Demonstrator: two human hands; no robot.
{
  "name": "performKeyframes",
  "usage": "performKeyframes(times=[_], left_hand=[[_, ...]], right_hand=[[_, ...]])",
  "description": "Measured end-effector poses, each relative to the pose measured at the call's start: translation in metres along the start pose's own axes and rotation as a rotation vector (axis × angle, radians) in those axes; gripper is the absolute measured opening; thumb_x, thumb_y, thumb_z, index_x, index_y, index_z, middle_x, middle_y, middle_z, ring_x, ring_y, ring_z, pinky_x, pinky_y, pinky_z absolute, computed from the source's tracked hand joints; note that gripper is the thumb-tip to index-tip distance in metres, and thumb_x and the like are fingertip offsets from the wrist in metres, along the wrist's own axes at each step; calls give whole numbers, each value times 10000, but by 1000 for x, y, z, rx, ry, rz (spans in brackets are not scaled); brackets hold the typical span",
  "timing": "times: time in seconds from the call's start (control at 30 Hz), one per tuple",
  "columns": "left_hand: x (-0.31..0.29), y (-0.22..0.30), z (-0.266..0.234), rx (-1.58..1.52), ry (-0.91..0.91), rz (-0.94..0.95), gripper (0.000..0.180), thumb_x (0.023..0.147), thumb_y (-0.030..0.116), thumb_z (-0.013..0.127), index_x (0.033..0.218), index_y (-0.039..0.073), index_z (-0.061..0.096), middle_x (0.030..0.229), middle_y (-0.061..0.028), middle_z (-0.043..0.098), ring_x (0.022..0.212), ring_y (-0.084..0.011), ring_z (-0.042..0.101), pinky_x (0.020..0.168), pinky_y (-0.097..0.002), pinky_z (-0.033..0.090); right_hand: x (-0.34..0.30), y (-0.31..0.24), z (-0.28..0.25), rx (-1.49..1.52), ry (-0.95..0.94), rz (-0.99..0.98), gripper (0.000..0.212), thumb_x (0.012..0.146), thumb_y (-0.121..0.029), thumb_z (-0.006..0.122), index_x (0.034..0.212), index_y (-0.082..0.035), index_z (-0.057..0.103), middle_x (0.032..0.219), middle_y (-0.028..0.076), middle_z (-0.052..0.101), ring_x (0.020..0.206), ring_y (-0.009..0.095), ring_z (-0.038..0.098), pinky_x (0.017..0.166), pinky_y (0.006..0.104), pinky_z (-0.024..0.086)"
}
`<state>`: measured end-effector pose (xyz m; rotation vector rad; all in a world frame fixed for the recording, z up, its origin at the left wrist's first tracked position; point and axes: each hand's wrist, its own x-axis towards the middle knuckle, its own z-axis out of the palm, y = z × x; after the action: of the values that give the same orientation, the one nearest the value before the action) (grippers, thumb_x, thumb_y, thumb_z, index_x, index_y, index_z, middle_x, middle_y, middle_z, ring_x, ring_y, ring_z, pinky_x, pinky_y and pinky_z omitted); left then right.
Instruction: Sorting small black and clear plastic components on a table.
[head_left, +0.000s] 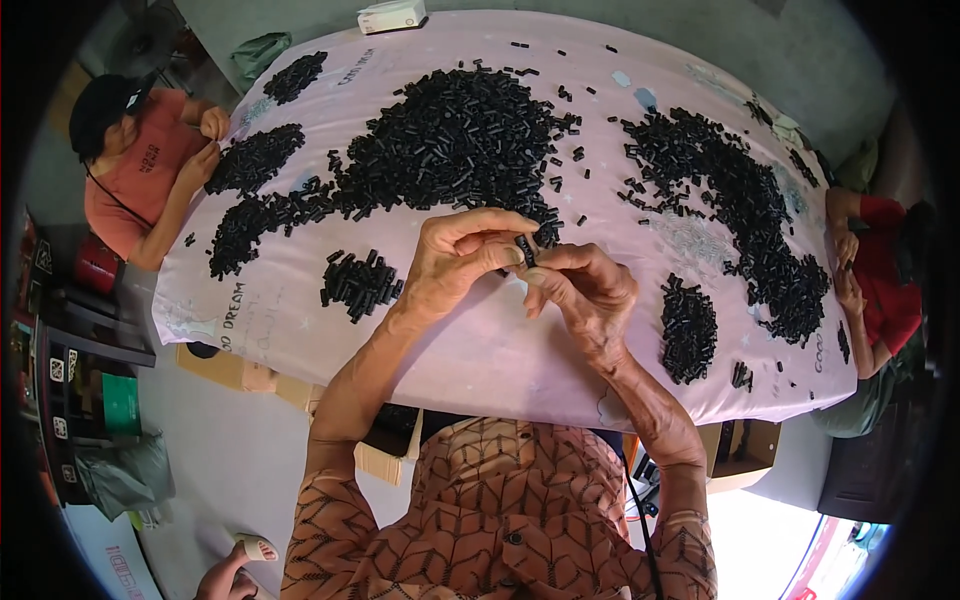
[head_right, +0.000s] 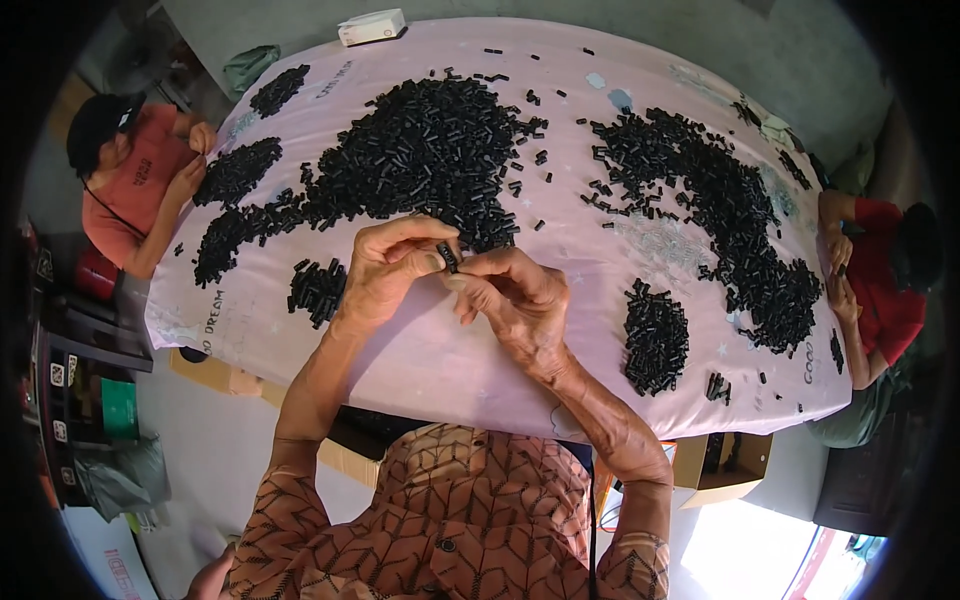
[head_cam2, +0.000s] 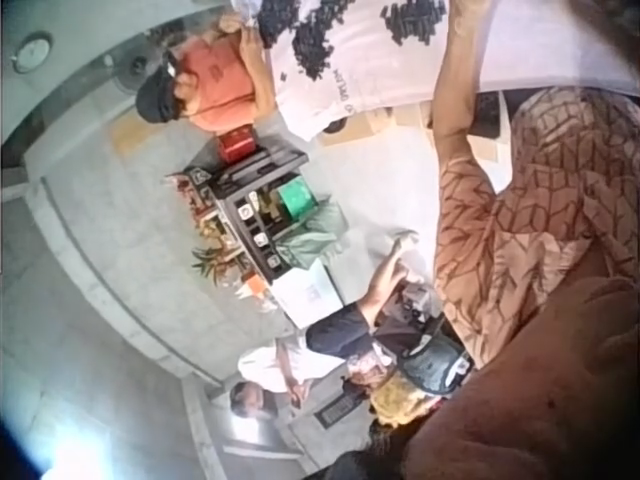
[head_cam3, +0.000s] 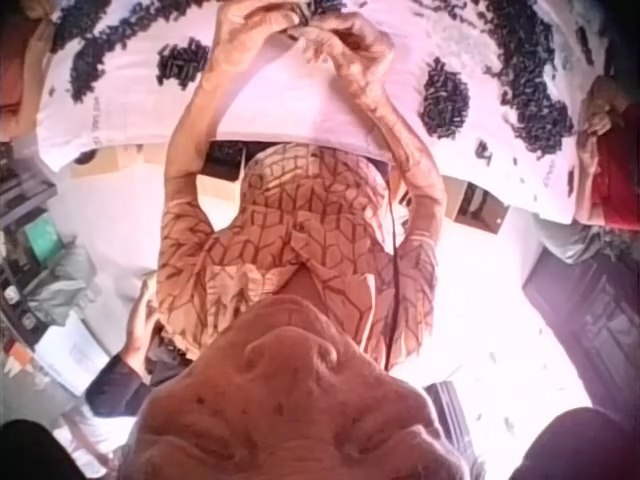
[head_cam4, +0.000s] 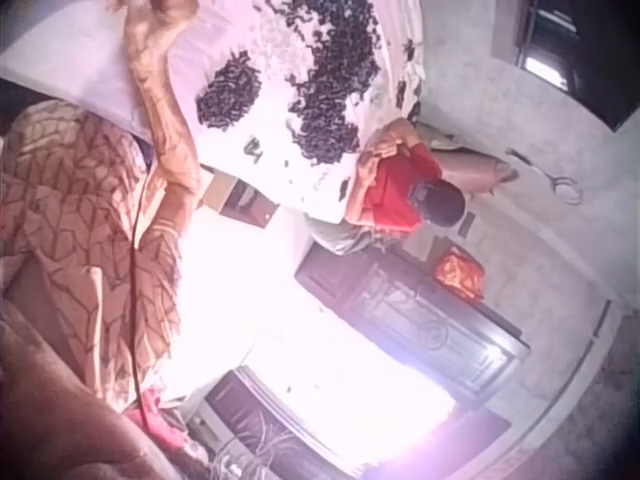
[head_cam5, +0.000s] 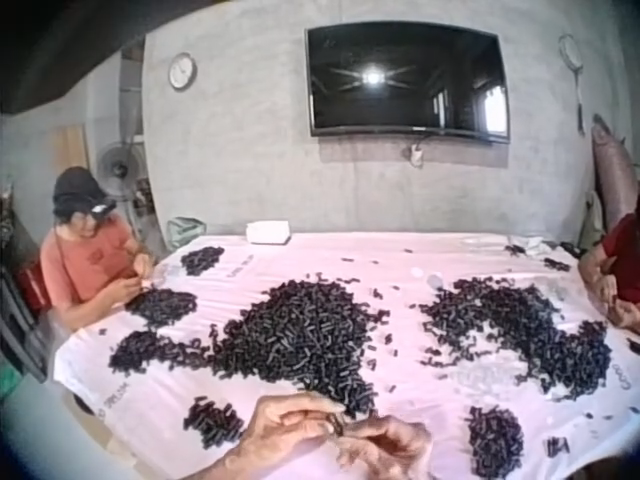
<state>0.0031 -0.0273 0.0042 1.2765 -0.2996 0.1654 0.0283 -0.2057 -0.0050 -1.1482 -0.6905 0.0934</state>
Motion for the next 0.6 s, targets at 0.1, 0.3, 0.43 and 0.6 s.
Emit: performKeyframes(times=[0.1, 0.3, 0.43, 0.6], left_hand=[[0, -4, -3, -53, -26, -36, 236, 830, -39, 655, 1066, -30, 672, 903, -89, 672, 776, -139, 640, 733, -258, 542], [-1, -3, -7, -153, -91, -150, 286, 785, -38, 691, 1069, -41, 664, 883, -94, 673, 770, -135, 639, 717, -254, 536], [0, -1, -5, -125, -99, -166, 299, 778, -33, 693, 1075, -36, 661, 876, -83, 670, 769, -124, 634, 723, -241, 528], [1, -4, -11, -104, -180, -179, 293, 773, -3, 697, 1063, -20, 660, 855, -45, 660, 770, -93, 619, 711, -218, 503]], right_hand=[[0, -2, -4, -195, -32, -87, 64, 847, 7, 678, 893, 34, 644, 801, 74, 658, 620, 112, 607, 526, 247, 502], [7, -1, -14, -597, -123, -579, 148, 769, 17, 727, 904, 10, 666, 756, 104, 619, 617, 198, 604, 501, 287, 481], [6, -10, -18, -854, -264, -634, 234, 723, 26, 742, 946, -9, 684, 791, 89, 607, 634, 213, 600, 497, 304, 485], [9, -11, -18, -945, -303, -717, 297, 695, -24, 776, 972, -15, 669, 834, 86, 607, 679, 208, 608, 526, 321, 500]])
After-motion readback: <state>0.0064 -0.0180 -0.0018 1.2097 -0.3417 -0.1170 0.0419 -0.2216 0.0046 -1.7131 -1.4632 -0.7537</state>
